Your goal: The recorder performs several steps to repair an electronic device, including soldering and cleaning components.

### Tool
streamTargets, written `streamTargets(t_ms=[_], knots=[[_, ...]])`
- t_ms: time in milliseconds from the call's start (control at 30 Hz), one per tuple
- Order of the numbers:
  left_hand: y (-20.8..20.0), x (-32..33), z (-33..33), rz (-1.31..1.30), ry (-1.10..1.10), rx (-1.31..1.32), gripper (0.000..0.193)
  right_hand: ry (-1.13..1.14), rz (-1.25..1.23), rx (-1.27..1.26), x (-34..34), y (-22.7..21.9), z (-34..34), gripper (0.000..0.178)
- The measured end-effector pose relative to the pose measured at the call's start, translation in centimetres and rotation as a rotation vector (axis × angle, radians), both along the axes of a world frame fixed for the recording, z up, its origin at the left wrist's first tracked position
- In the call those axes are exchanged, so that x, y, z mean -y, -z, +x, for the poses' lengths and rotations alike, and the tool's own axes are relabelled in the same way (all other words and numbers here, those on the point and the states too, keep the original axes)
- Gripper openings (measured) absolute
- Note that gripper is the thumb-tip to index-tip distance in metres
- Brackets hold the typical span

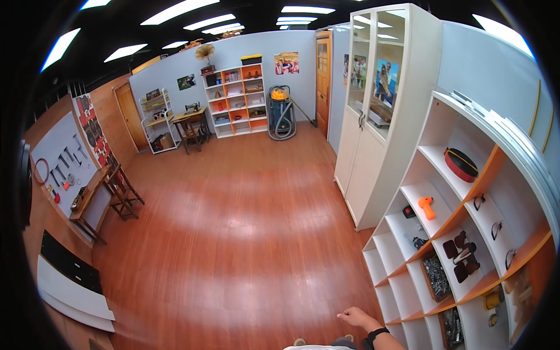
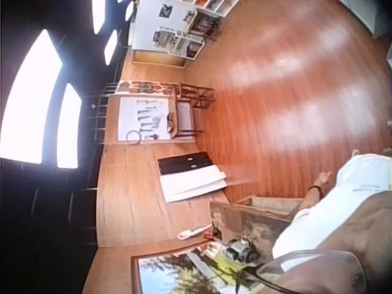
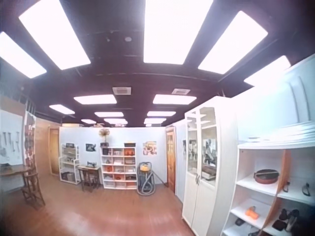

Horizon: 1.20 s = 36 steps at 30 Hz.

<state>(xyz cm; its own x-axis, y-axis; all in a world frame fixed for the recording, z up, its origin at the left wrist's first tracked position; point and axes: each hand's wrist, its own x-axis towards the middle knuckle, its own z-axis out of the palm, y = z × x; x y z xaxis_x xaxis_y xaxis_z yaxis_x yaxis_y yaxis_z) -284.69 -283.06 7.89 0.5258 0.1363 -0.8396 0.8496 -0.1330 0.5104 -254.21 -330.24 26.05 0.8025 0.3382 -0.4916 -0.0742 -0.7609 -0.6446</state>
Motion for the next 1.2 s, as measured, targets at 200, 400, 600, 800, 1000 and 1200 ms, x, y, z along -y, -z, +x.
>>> streamTargets(t_ms=[200,400,600,800,1000,1200], knots=[[-1.2,-3.1,-1.5,0.08,0.203,0.209,0.025,-0.091,0.01,0.003,-2.4,5.8,3.6,0.036],[-1.9,-9.1,11.5,0.086,0.13,0.142,0.023,-0.107,-0.158,-0.393,2.0,11.6,3.4,0.028],[-7.3,-14.4,22.0,0.155,0.063,0.12,0.023,0.013,-0.184,-0.514,-2.8,11.4,13.3,0.039],[-9.6,-20.2,31.4,0.236,-0.029,0.307,0.023,-0.181,-0.186,-0.262,-12.3,19.2,32.9,0.034],[-3.6,-25.2,35.4,0.127,-0.31,0.273,0.029,-0.241,0.178,-0.181,-31.7,12.2,46.9,0.034],[-7.1,-25.3,41.5,0.31,-0.081,0.062,0.029,-0.392,0.147,-0.179,-37.6,12.1,54.5,0.033]])
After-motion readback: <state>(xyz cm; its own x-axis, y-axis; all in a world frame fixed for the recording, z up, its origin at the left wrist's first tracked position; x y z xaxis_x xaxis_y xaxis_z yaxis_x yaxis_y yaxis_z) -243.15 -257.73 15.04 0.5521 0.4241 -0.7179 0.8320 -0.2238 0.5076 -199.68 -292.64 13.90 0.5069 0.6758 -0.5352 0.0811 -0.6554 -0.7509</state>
